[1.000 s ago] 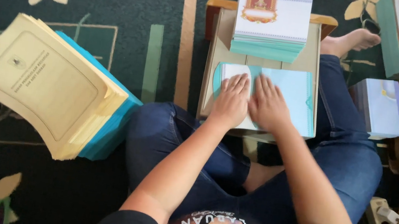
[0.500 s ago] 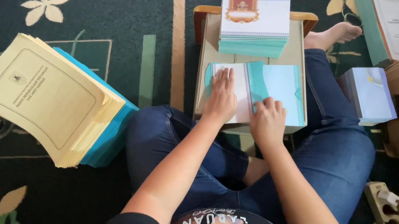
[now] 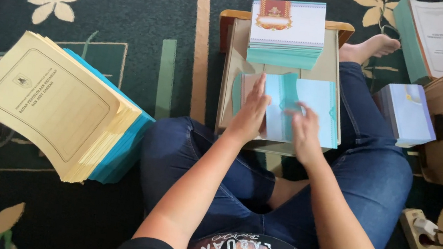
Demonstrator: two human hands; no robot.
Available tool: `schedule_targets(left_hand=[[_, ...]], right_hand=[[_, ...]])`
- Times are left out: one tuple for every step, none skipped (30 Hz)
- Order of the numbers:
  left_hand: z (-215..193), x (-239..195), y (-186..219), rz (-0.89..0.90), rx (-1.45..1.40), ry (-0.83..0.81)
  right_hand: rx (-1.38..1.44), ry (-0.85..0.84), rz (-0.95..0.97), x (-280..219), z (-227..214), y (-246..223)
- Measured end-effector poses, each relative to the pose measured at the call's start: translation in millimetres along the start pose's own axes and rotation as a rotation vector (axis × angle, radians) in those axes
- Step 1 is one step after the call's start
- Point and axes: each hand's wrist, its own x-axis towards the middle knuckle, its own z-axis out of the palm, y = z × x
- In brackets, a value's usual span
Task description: The person sits on the floor and repeatedly opens a light blue notebook, inserts a stack of printed pages into the center, and closes the notebook. They repeat this process with multiple notebooks, stacking the completed ones on a small wooden stool.
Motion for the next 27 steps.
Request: schedule_targets(left_hand=[[-0.8,0.3,-1.2,-0.002,-0.003,0.002],[-1.5,-0.2,-1.7,-0.016,-0.040,0.012],[-2.2,-0.6,-1.9,-0.030,-0.078,0.021],[0.4,0.5,-3.9,-0.028,-0.075,0.028],[3.0,1.9,-5.8,-0.013,-0.046,0.035],[6.2,0.5,-7.4,-0.003,-0.018,0.039],[7.9,1.6,-9.5,-0.005,-0.017,0.043],[11.5,1.2,-10.0,0.002,0.046,0.059],[15.3,1.1,-10.8,0.010,0.109,0.075],[15.9,2.1,-11.0,0.008,0.106,0.075],[16.6,3.6,-11.5,-0.093,0.205,-0.044],[16.6,6.7,-13.1,-0.192,0.305,-0.162],[17.7,7.2,-13.2,-0.191,0.304,-0.162],[19.9,7.2,-13.0,-0.215,0.314,-0.201],[22.5,7.6,-13.5,-0.239,0.324,-0.239],[21.0,7.5,-12.1,-0.243,0.317,-0.242],[19.7,7.9,-11.0,-0.238,0.316,-0.244],[17.6,8.5,-10.1,-0.232,0.318,-0.247],[18.4,10.6,-11.5,-0.234,0.313,-0.249],[18.5,10.3,-12.7,-0.233,0.308,-0.259],[18.5,9.8,-13.1,-0.231,0.304,-0.269],[18.3,11.0,-13.2,-0.231,0.305,-0.272],[17.7,11.8,-12.6,-0.231,0.288,-0.256],[17.3,9.5,-10.7,-0.234,0.270,-0.244],[17.1,6.6,-10.5,-0.238,0.269,-0.249],[17.0,8.1,-10.3,-0.237,0.277,-0.243],[16.5,9.4,-9.2,-0.237,0.285,-0.237]], right_hand=[[-0.004,-0.003,0.000,3.0,1.0,5.7],[0.119,0.084,0.134,5.1,1.8,11.2],[0.242,0.172,0.269,7.1,2.4,16.6],[0.240,0.172,0.261,6.6,0.8,7.6],[0.408,0.070,0.288,6.1,-1.0,-1.3],[0.576,-0.037,0.317,3.4,-1.5,-10.1],[0.575,-0.041,0.314,5.5,0.4,-5.2],[0.355,-0.118,0.369,4.8,1.6,0.3],[0.134,-0.194,0.420,4.3,2.8,6.0],[0.131,-0.195,0.422,4.3,6.6,10.3],[0.028,-0.125,0.353,4.8,10.4,14.7],[-0.074,-0.054,0.283,7.0,14.5,19.2],[-0.075,-0.053,0.283,10.1,19.4,23.7],[-0.409,-0.034,0.083,12.8,23.8,28.8],[-0.738,-0.014,-0.125,16.1,28.5,34.5],[-0.740,-0.021,-0.122,23.0,29.4,33.9],[-0.798,-0.089,-0.104,30.3,30.2,33.6],[-0.853,-0.155,-0.086,37.8,31.6,33.0],[-0.854,-0.161,-0.083,53.1,30.9,35.3],[-0.817,-0.225,-0.066,66.5,31.8,37.2],[-0.778,-0.288,-0.049,79.2,32.3,38.8],[-0.776,-0.288,-0.048,90.2,33.5,39.9],[-0.799,-0.330,-0.034,100.5,34.4,40.4],[-0.820,-0.376,-0.019,107.7,36.2,40.5],[-0.817,-0.381,-0.016,102.9,38.0,38.7],[-0.831,-0.395,-0.007,101.4,36.7,37.0],[-0.845,-0.409,0.002,99.3,34.9,34.7]])
